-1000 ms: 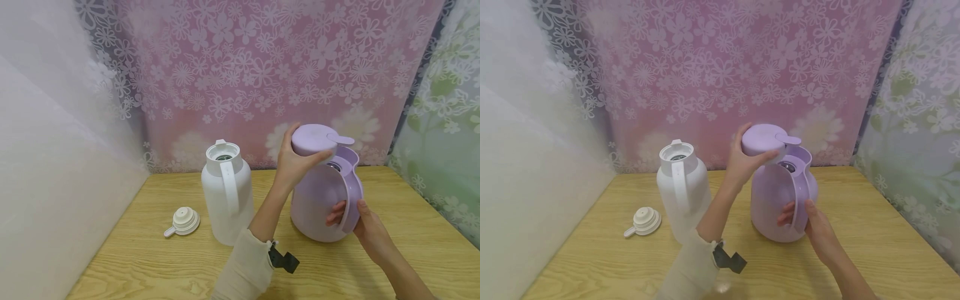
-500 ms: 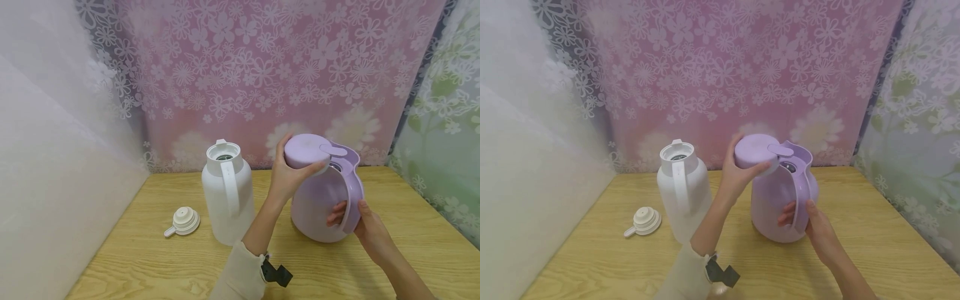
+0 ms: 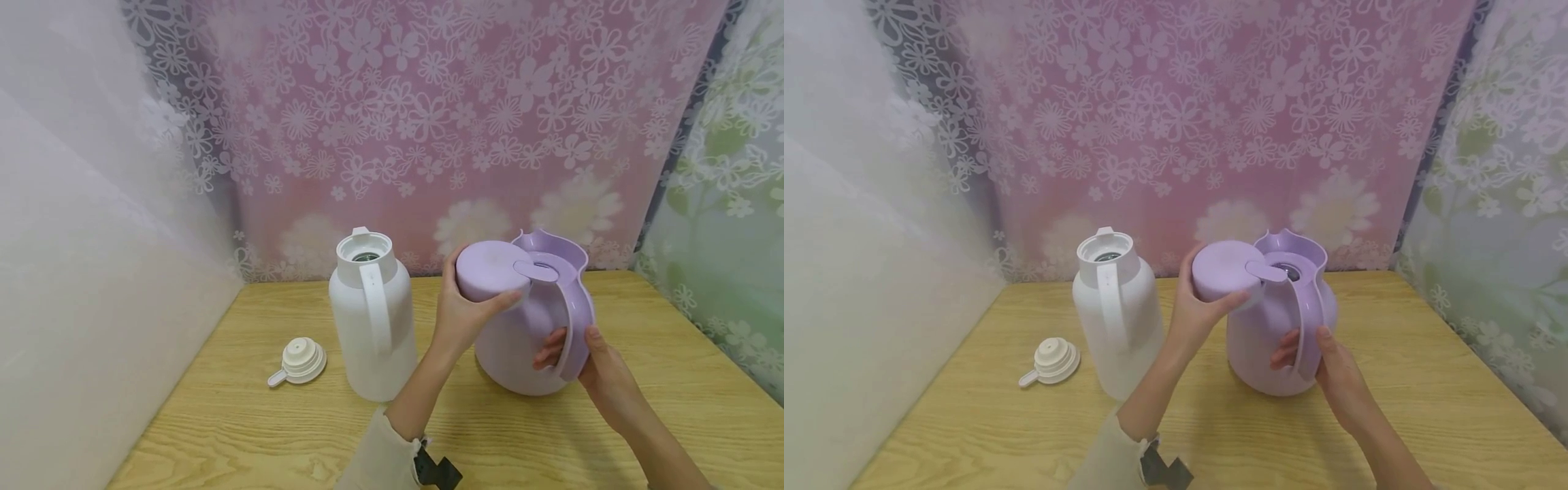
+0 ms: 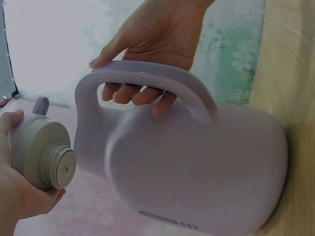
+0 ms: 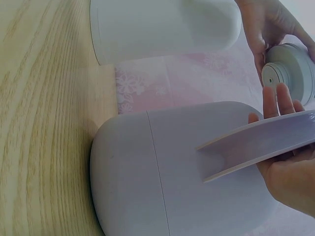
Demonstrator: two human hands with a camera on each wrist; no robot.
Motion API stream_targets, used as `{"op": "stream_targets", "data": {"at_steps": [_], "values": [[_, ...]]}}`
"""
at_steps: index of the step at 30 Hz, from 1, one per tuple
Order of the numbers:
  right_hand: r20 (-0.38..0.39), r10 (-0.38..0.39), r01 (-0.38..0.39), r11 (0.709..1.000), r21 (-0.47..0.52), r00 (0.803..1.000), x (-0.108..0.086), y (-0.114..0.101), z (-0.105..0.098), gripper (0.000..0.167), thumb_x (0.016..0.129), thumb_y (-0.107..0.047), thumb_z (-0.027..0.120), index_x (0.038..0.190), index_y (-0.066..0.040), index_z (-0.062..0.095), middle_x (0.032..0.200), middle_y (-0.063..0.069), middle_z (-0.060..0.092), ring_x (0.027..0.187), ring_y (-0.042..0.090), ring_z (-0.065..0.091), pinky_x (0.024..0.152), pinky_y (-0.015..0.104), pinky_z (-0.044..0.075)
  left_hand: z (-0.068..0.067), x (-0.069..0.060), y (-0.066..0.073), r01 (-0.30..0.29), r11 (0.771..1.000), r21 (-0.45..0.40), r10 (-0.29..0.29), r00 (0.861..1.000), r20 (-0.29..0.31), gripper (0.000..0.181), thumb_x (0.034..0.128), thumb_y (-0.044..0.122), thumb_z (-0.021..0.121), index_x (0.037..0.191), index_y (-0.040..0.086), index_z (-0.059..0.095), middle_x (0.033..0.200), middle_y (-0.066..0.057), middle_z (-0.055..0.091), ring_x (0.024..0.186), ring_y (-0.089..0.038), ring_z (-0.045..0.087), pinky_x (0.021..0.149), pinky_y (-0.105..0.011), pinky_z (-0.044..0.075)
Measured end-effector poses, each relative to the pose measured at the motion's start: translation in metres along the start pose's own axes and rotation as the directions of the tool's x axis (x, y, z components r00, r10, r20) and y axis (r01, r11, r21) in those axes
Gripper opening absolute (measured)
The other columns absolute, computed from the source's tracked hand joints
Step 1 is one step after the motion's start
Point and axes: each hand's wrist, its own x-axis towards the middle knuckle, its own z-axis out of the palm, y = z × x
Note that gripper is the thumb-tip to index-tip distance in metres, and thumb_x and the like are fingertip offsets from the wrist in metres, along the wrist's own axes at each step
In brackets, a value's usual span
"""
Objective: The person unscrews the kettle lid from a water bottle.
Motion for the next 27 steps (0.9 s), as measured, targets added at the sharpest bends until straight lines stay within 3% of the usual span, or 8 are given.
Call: {"op": "stream_targets", "data": {"at_steps": [11,22,27], "values": [[0.006,-0.022,0.022,1.0,0.02,1.0,0.001,0.001,0.001,0.052,0.103,-0.021,0.006,0.11,-0.003,0.055,0.095,0.007,0.065,0.091,0.018,0.062,0.083,0.025,0.044,-0.014,-0.014,-0.013,-0.03,0.999,0.043,0.029,0.999,0.027,0.084,0.0645,0.012,0.084,0.134,0.026,0.038,0.121,0.005,0.048,0.104,-0.013,0.051,0.085,-0.032,0.044],[0.031,-0.076,0.074,0.995,0.072,0.997,0.001,0.003,0.0,0.054,0.102,-0.016,0.003,0.112,0.005,0.052,0.095,0.014,0.064,0.093,0.021,0.061,0.085,0.026,0.044,-0.029,-0.029,-0.03,-0.063,0.998,0.006,0.062,0.994,0.095,0.084,0.0647,0.002,0.082,0.134,0.024,0.039,0.124,0.01,0.048,0.107,-0.014,0.049,0.087,-0.034,0.043],[0.027,-0.057,0.056,0.997,0.047,0.998,0.001,0.002,0.0,0.053,0.102,-0.017,0.003,0.112,0.003,0.052,0.095,0.012,0.064,0.093,0.02,0.061,0.085,0.025,0.043,-0.038,-0.033,-0.038,-0.042,0.999,-0.028,0.045,0.991,0.127,0.085,0.0652,-0.002,0.08,0.134,0.028,0.041,0.126,0.006,0.047,0.108,-0.016,0.048,0.085,-0.035,0.044]]}}
